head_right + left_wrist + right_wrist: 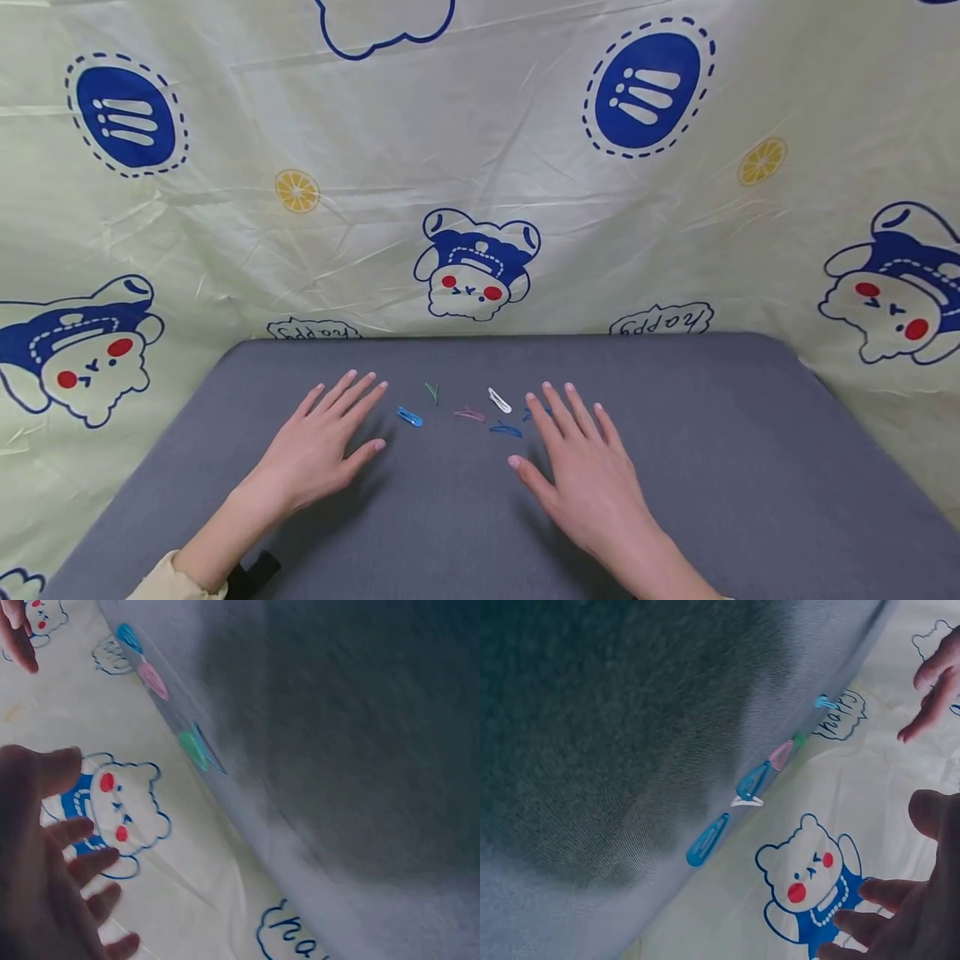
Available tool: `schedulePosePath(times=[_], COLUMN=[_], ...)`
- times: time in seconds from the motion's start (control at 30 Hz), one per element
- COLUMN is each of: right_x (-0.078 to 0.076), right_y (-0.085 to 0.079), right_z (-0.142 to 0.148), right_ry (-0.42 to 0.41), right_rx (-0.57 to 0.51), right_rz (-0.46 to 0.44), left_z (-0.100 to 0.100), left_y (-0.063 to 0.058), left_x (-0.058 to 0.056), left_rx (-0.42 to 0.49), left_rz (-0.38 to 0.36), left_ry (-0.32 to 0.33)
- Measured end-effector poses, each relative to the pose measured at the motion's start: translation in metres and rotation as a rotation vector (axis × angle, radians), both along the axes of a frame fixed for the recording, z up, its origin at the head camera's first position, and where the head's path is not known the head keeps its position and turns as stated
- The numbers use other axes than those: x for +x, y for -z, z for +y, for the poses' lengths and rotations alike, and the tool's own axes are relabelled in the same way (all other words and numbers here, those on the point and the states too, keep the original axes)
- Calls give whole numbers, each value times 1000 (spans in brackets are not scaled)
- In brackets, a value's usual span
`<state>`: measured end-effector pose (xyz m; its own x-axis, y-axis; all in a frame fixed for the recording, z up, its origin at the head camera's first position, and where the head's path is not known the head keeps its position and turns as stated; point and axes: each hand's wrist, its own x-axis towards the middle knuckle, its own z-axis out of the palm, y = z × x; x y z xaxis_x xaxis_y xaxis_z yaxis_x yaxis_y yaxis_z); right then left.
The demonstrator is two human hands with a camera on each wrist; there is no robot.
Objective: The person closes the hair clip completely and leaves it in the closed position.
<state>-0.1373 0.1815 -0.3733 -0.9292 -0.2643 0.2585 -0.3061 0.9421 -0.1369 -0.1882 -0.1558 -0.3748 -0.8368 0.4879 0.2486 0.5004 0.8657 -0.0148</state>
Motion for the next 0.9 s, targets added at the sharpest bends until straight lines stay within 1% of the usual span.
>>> schedulePosePath(times=[0.2, 0.33, 0.43, 0.53, 0.67, 0.77, 0.9], right_x=[-15, -23, -28, -32, -37, -42, -47], right_y=[4, 7, 9, 10, 10, 12, 15], right_z=[-3, -10, -16, -22, -29, -35, -44], right_ry=[-93, -151, -184, -218, -264, -292, -316], right_rx=[4, 5, 3, -12, -53, -96, -155], right_rz=[84, 109, 119, 123, 115, 93, 47], left_z=[-9, -15, -19, -21, -24, -25, -25], left_y=[1, 3, 5, 8, 9, 9, 11], left_x=[-15, -25, -31, -37, -43, -49, -57], left_rx=[73, 132, 188, 243, 320, 389, 462], left_rz=[1, -22, -64, -115, -182, -208, -217], left_ry=[131, 191, 222, 234, 224, 223, 239])
